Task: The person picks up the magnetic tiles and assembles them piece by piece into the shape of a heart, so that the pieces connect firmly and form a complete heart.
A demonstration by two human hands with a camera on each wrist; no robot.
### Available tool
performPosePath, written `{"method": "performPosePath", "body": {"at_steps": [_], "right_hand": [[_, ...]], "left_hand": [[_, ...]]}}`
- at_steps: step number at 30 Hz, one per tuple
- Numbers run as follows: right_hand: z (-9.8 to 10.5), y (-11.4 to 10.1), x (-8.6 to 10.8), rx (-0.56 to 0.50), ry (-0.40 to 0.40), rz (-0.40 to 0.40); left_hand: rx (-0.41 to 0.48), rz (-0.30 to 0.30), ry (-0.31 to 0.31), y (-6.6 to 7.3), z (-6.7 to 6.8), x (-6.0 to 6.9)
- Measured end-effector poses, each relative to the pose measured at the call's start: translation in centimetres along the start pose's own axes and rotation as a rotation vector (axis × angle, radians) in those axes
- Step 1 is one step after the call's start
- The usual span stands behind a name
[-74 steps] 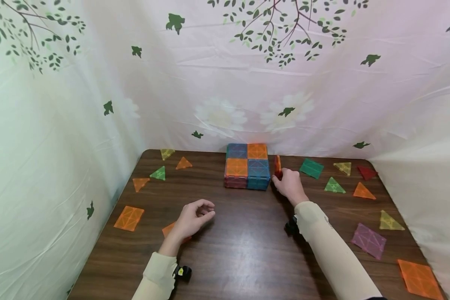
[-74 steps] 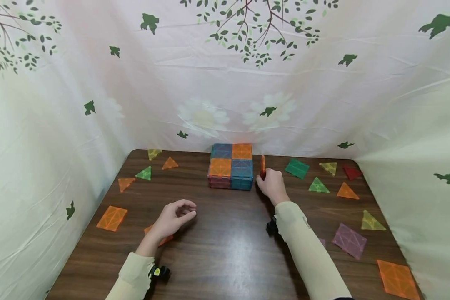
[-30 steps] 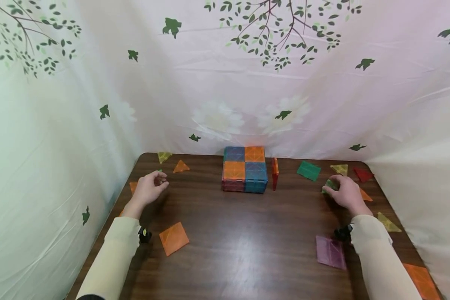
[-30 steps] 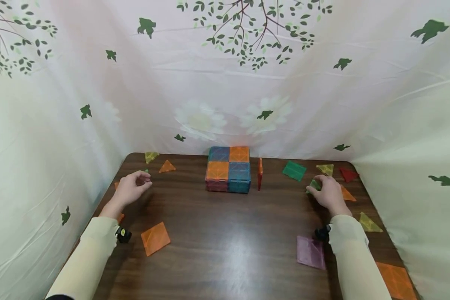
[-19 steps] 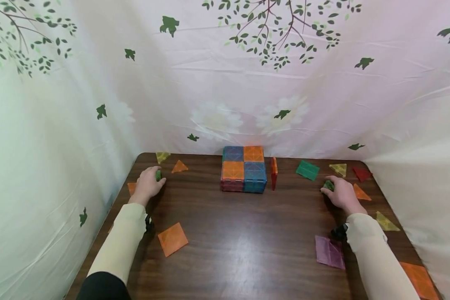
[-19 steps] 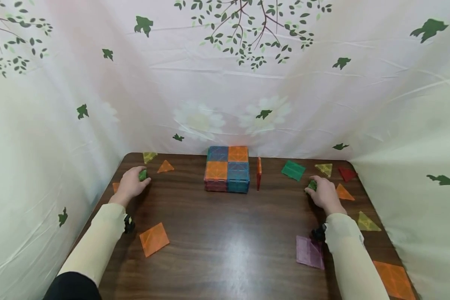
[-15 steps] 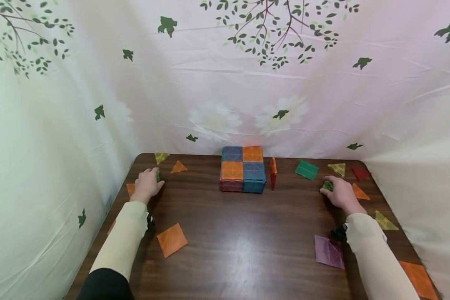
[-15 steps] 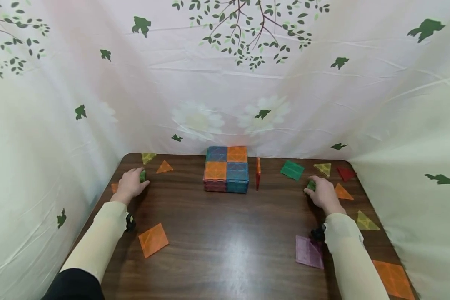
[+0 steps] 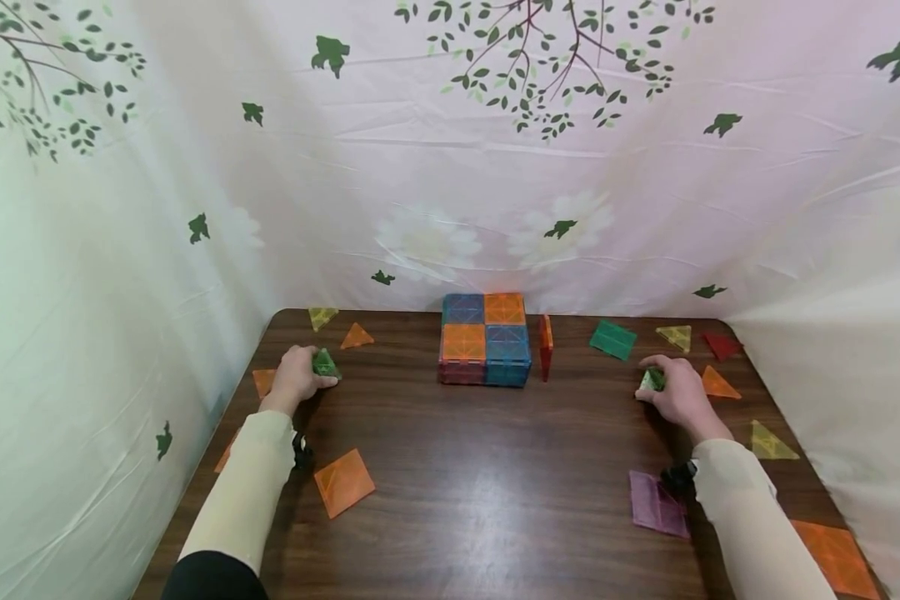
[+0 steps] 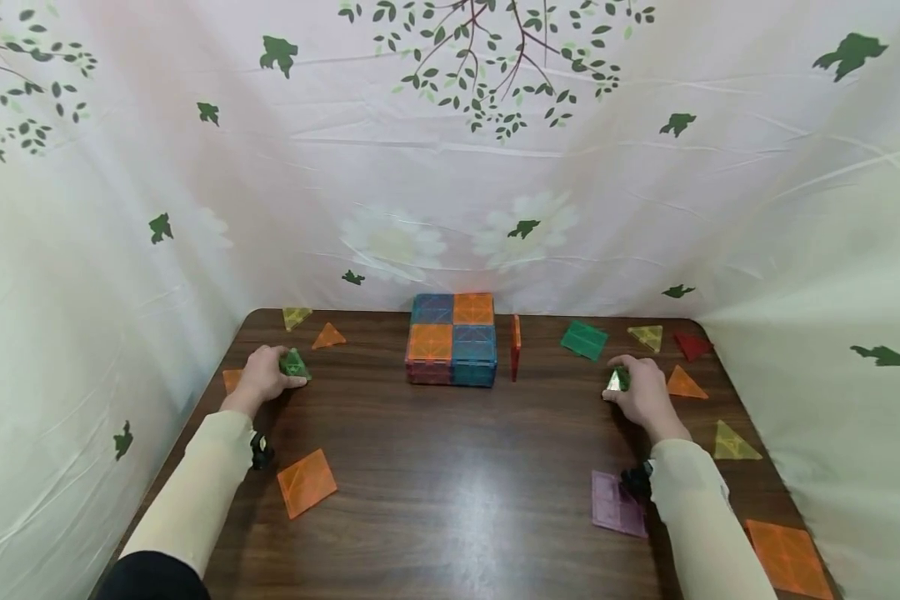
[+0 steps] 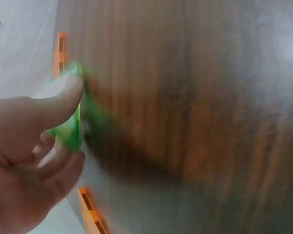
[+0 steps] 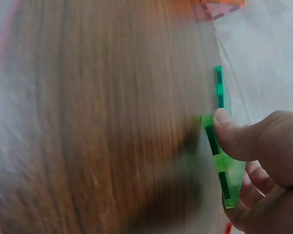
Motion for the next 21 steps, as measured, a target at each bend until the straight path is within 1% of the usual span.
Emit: {"method": "performPosePath", "body": {"at_steps": [4,7,10,15,17,21], "right_hand": [[-0.3,-0.5,0.6,-0.003,0.024,-0.024],[-0.2,-1.0,1.1,-0.006,0.032,-0.043],[-0.2,-1.8,1.6,-0.008,0.037,-0.029],[-0.7,-3.6,2.1,-0.04,0.029,0.024],[-1.0,-4.4,2.1,-0.061,0.032,0.043],[-1.9,-6.3,2.1,-0.103,0.025,0.078]], "left_hand": [[0.051,-0.092,0.026,0.1,-0.7,0.9],[0.107,-0.152,0.037,0.6,-1.3,1.8],[0.14,-0.207,0.031,1.5,-2.0,2.7],[0.161,-0.299,-0.009,3.8,-3.1,4.2],[0.17,-0.345,-0.02,5.0,-3.5,4.7],[0.191,-0.442,-0.023,7.8,-4.2,5.4]]}}
Point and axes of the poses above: each hand's wrist, its own x-axis away from the middle knuckle, its own z-axis out of the back of the hand, y = z × x, the point moved 1 cm from there along -x, towards the middle knuckle, and after that the axes turned 1 degree about z, right-handed, at the moved point
